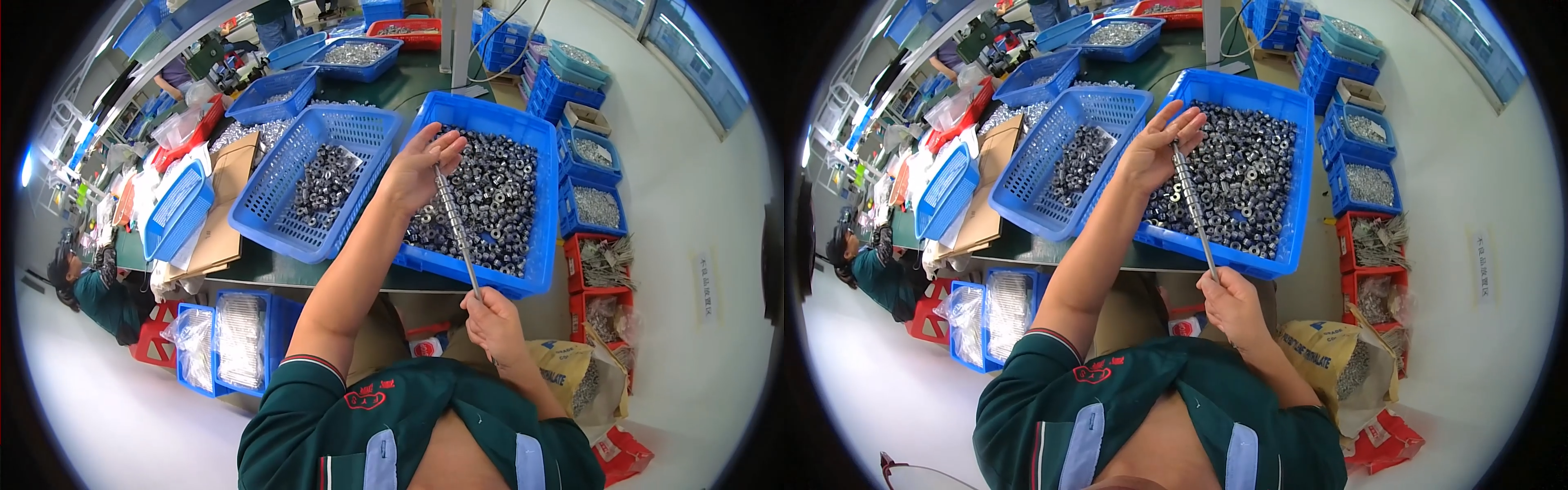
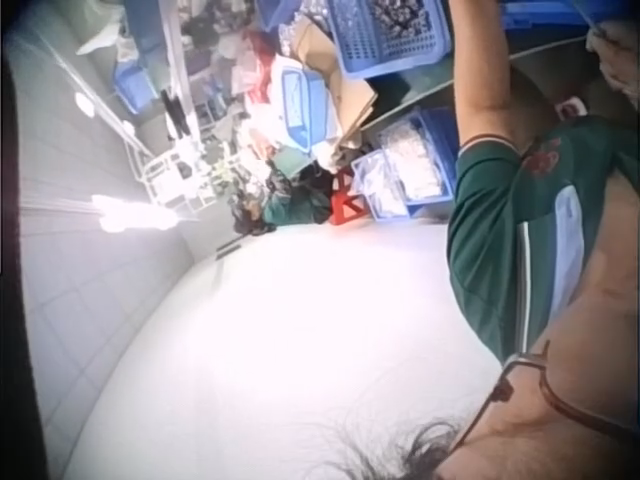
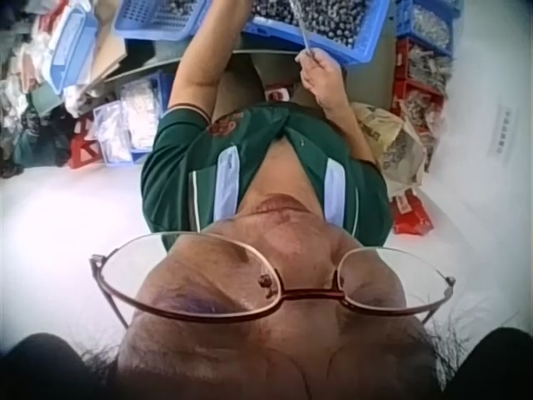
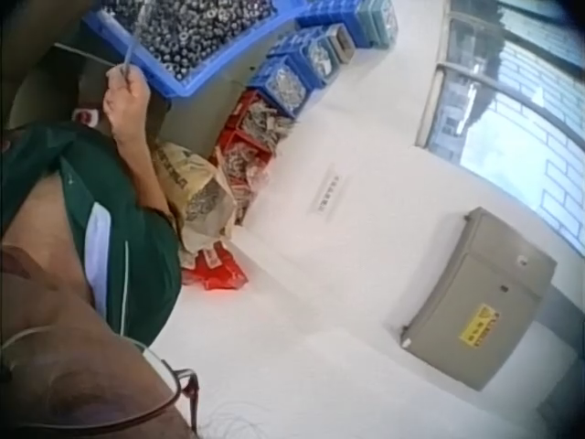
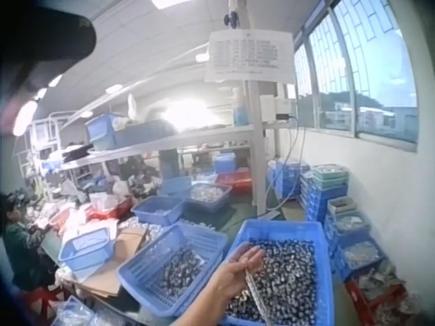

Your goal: Stringing small metal rings onto a rod from a storage bin at an industrial workbench.

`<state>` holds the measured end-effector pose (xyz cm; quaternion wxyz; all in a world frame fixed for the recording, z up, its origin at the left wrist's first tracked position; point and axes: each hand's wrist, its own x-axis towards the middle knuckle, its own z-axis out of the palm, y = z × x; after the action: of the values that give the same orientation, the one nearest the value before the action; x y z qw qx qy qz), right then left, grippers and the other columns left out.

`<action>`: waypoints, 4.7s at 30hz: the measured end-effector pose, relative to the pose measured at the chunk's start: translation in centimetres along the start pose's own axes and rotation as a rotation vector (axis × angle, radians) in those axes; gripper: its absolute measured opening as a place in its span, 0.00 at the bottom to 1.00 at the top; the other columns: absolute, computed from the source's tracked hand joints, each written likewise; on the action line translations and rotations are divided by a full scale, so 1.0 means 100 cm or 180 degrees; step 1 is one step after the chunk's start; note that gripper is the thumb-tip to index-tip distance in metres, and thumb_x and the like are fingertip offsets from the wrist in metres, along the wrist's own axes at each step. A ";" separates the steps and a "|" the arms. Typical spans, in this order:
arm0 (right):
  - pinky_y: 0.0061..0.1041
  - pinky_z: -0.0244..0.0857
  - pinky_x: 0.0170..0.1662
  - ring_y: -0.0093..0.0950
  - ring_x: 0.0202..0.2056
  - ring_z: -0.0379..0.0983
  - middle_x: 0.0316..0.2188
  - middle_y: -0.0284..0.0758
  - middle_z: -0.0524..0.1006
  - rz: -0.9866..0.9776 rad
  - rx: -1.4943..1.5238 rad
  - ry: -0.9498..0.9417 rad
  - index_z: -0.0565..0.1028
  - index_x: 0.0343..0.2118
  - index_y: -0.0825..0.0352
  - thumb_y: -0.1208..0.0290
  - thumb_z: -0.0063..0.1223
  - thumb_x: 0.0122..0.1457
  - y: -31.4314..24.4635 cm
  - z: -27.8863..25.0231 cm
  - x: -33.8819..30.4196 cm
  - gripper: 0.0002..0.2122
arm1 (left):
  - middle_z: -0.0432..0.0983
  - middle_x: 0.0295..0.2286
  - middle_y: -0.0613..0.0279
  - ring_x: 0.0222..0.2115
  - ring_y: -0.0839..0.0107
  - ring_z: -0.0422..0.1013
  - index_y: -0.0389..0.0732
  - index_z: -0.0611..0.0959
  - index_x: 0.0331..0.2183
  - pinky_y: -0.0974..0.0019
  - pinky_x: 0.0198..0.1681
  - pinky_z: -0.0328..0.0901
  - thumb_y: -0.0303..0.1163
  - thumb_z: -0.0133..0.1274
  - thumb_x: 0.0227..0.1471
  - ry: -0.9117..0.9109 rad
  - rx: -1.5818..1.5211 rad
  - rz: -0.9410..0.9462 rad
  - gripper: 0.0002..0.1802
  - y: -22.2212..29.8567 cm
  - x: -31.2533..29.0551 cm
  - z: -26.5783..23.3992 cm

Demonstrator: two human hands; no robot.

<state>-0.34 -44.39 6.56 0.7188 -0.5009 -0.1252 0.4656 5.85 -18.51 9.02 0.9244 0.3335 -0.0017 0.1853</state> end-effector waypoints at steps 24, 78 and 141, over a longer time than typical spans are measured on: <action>0.13 0.43 0.12 0.12 0.09 0.48 0.11 0.22 0.56 -0.0114 -0.0690 -0.0200 0.67 0.28 0.69 0.70 0.45 0.59 -0.051 0.048 0.047 0.08 | 0.62 0.49 0.47 0.50 0.50 0.59 0.49 0.70 0.50 0.57 0.53 0.57 0.22 0.53 0.33 0.0367 0.5243 0.2168 0.36 0.059 -0.071 0.030; 0.12 0.45 0.12 0.12 0.10 0.50 0.12 0.24 0.58 -0.0675 0.0331 0.0422 0.65 0.30 0.68 0.74 0.44 0.58 -0.028 -0.054 -0.045 0.04 | 0.68 0.40 0.54 0.44 0.54 0.64 0.59 0.76 0.45 0.56 0.46 0.64 0.54 0.51 0.45 -0.0619 0.7567 0.0466 0.24 -0.060 0.053 -0.006; 0.12 0.45 0.15 0.12 0.10 0.49 0.11 0.23 0.57 -0.0090 0.0196 0.0022 0.66 0.31 0.68 0.71 0.45 0.59 -0.016 -0.010 -0.026 0.06 | 0.69 0.23 0.60 0.23 0.67 0.67 0.40 0.71 0.37 0.64 0.26 0.62 0.16 0.51 0.43 0.1020 -0.0666 -0.0481 0.16 -0.036 0.024 0.003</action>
<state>-0.17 -47.17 8.13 0.7408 -0.4782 -0.1153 0.4573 9.32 -20.41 7.36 0.9537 0.2011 0.1511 0.1649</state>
